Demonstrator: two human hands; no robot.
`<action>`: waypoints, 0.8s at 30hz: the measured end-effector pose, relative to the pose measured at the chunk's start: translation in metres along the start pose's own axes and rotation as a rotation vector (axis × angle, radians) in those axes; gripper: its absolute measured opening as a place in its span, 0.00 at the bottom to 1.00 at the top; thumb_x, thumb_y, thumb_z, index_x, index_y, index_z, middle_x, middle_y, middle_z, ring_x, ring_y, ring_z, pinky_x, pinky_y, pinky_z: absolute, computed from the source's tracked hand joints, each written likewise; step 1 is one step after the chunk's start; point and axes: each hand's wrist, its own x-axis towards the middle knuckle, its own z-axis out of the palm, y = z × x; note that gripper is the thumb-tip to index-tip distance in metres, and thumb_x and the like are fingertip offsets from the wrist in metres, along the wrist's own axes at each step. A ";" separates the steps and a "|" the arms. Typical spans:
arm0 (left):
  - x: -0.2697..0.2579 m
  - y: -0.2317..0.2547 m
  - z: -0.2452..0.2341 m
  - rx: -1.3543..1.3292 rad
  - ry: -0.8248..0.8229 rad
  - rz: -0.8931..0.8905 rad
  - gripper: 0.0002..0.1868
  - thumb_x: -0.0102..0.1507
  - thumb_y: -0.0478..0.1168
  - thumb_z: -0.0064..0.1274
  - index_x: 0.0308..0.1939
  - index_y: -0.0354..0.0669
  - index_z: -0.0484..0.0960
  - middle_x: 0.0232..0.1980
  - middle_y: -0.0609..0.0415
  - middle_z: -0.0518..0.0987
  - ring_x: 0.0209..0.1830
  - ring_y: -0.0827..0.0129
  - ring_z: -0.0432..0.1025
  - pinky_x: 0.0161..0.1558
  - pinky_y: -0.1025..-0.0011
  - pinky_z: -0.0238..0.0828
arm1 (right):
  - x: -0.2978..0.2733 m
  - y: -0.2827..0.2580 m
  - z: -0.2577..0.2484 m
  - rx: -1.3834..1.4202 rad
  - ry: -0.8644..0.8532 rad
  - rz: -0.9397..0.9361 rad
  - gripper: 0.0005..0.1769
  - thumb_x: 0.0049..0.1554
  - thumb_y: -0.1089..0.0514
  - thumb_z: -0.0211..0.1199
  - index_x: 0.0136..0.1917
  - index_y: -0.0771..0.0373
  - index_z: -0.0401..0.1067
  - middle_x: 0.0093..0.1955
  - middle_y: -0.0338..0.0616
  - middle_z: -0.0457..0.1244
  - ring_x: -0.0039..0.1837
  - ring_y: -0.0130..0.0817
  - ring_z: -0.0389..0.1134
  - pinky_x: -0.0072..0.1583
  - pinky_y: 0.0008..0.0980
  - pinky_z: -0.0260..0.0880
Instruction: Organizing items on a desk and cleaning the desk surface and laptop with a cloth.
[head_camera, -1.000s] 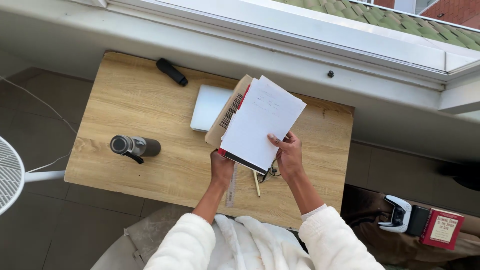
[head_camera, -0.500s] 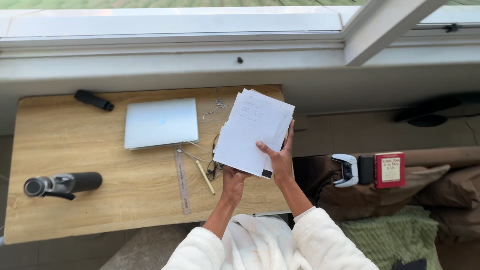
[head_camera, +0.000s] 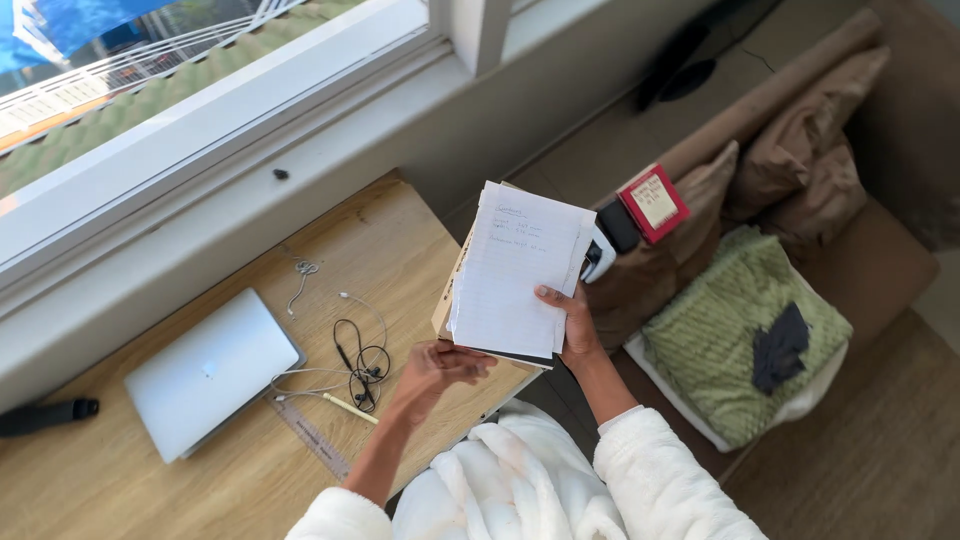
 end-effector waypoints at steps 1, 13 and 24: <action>0.010 -0.019 -0.019 0.023 -0.036 -0.014 0.21 0.52 0.31 0.65 0.49 0.32 0.82 0.43 0.49 0.88 0.40 0.67 0.82 0.47 0.70 0.81 | -0.011 -0.002 -0.010 0.016 0.038 -0.017 0.53 0.43 0.51 0.74 0.74 0.70 0.53 0.61 0.61 0.61 0.66 0.47 0.65 0.65 0.42 0.70; 0.079 0.004 0.148 0.439 -0.381 0.168 0.43 0.63 0.65 0.45 0.77 0.52 0.55 0.73 0.47 0.67 0.69 0.58 0.67 0.64 0.58 0.64 | -0.150 -0.006 -0.123 0.098 0.512 -0.096 0.49 0.43 0.49 0.69 0.75 0.62 0.58 0.65 0.56 0.63 0.67 0.45 0.65 0.63 0.43 0.68; 0.041 -0.069 0.387 0.780 -0.557 -0.029 0.47 0.56 0.68 0.51 0.75 0.54 0.59 0.64 0.42 0.77 0.64 0.50 0.73 0.64 0.54 0.67 | -0.289 -0.019 -0.269 0.218 0.693 -0.166 0.53 0.42 0.52 0.70 0.78 0.60 0.55 0.70 0.51 0.62 0.70 0.43 0.63 0.67 0.43 0.65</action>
